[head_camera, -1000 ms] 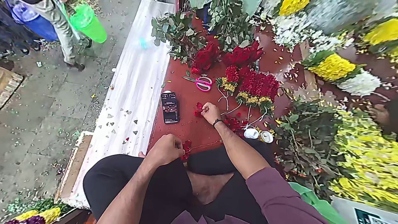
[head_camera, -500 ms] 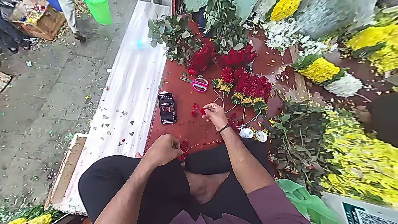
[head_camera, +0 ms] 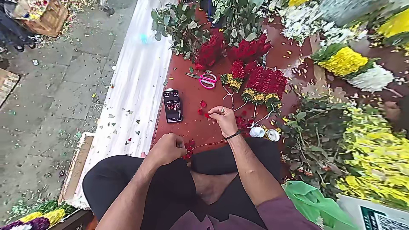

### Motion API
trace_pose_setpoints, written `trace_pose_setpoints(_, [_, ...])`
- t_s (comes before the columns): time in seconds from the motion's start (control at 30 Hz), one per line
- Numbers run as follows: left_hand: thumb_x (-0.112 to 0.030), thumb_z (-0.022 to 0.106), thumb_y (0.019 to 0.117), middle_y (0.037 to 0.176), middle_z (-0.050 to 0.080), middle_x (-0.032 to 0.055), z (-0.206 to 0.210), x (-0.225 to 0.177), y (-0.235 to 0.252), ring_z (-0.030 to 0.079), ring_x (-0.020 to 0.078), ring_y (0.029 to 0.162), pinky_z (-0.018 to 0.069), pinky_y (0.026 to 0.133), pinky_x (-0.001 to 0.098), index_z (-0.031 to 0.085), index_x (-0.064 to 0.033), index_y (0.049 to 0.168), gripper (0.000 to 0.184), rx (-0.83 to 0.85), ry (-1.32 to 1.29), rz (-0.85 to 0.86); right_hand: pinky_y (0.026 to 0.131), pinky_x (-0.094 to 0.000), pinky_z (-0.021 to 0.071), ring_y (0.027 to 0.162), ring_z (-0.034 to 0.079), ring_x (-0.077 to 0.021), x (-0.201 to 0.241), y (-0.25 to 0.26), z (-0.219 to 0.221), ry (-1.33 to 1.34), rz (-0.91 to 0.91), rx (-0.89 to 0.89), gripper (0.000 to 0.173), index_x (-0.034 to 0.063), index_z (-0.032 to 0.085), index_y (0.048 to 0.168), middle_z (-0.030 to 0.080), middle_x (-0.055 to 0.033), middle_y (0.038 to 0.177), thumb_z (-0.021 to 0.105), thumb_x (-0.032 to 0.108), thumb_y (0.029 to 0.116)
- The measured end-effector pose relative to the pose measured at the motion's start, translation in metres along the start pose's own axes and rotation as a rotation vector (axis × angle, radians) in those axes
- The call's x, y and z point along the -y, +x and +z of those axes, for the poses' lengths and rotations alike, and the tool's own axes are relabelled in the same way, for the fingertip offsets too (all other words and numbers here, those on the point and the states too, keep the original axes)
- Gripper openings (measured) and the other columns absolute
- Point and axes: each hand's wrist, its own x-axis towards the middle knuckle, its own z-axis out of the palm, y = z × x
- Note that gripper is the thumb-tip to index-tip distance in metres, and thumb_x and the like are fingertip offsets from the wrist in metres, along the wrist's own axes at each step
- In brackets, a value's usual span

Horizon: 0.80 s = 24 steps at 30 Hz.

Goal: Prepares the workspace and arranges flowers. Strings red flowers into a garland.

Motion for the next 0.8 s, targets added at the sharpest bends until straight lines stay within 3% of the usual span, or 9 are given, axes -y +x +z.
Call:
trace_pose_setpoints(0.13, [-0.031, 0.075, 0.0895, 0.07, 0.065, -0.0017, -0.002, 0.003, 0.003, 0.06, 0.0115, 0.063, 0.0522, 0.062, 0.0396, 0.073, -0.0141, 0.083, 0.018, -0.036, -0.022, -0.01, 0.062, -0.0312, 0.0571, 0.07, 0.067, -0.016, -0.002, 0.014, 0.006, 0.014, -0.068, 0.02, 0.015, 0.0016, 0.076, 0.1, 0.075, -0.0093, 0.092, 0.065, -0.002, 0.0903])
trace_pose_setpoints(0.27, [-0.03, 0.076, 0.0892, 0.069, 0.066, -0.0008, -0.004, 0.003, 0.001, 0.06, 0.0117, 0.062, 0.0523, 0.062, 0.0392, 0.073, -0.0129, 0.083, 0.018, -0.078, -0.06, -0.035, 0.071, -0.0346, 0.0622, 0.078, 0.071, -0.0188, 0.0, 0.006, 0.011, -0.013, -0.167, 0.098, 0.031, 0.0018, 0.073, 0.109, 0.075, -0.0107, 0.098, 0.07, -0.01, 0.0806])
trace_pose_setpoints(0.37, [-0.029, 0.076, 0.0898, 0.069, 0.066, -0.0002, -0.005, 0.004, 0.0, 0.061, 0.0124, 0.062, 0.0526, 0.062, 0.0399, 0.074, -0.0123, 0.083, 0.018, -0.093, -0.067, -0.033, 0.068, -0.0335, 0.0614, 0.076, 0.07, -0.0185, 0.009, -0.007, 0.013, -0.058, -0.19, 0.121, 0.031, 0.0063, 0.072, 0.111, 0.074, -0.0081, 0.098, 0.074, -0.006, 0.0828])
trace_pose_setpoints(0.53, [-0.029, 0.077, 0.0894, 0.069, 0.066, -0.0006, -0.007, 0.002, -0.002, 0.06, 0.0127, 0.062, 0.0517, 0.062, 0.0406, 0.074, -0.0131, 0.082, 0.018, -0.12, -0.062, -0.047, 0.066, -0.0324, 0.0606, 0.077, 0.07, -0.0142, 0.011, -0.01, 0.016, -0.163, -0.254, 0.083, 0.01, 0.0095, 0.075, 0.103, 0.074, -0.0028, 0.097, 0.074, 0.01, 0.0929])
trace_pose_setpoints(0.63, [-0.029, 0.076, 0.0894, 0.071, 0.067, -0.0007, -0.006, 0.005, 0.001, 0.062, 0.0123, 0.064, 0.053, 0.064, 0.0411, 0.075, -0.0133, 0.083, 0.017, -0.145, -0.068, -0.046, 0.059, -0.0333, 0.0594, 0.071, 0.068, -0.0151, 0.018, -0.021, 0.02, -0.189, -0.251, 0.054, 0.008, 0.0113, 0.075, 0.1, 0.074, -0.0025, 0.094, 0.075, 0.011, 0.0917])
trace_pose_setpoints(0.8, [-0.03, 0.078, 0.0889, 0.07, 0.068, -0.0003, -0.005, 0.005, 0.004, 0.062, 0.0132, 0.062, 0.0527, 0.062, 0.0415, 0.075, -0.014, 0.081, 0.018, -0.212, -0.095, -0.086, 0.064, -0.0375, 0.0605, 0.076, 0.07, -0.023, 0.034, -0.057, 0.034, 0.147, -0.082, 0.073, 0.04, 0.007, 0.063, 0.116, 0.073, -0.0118, 0.094, 0.079, -0.003, 0.0806])
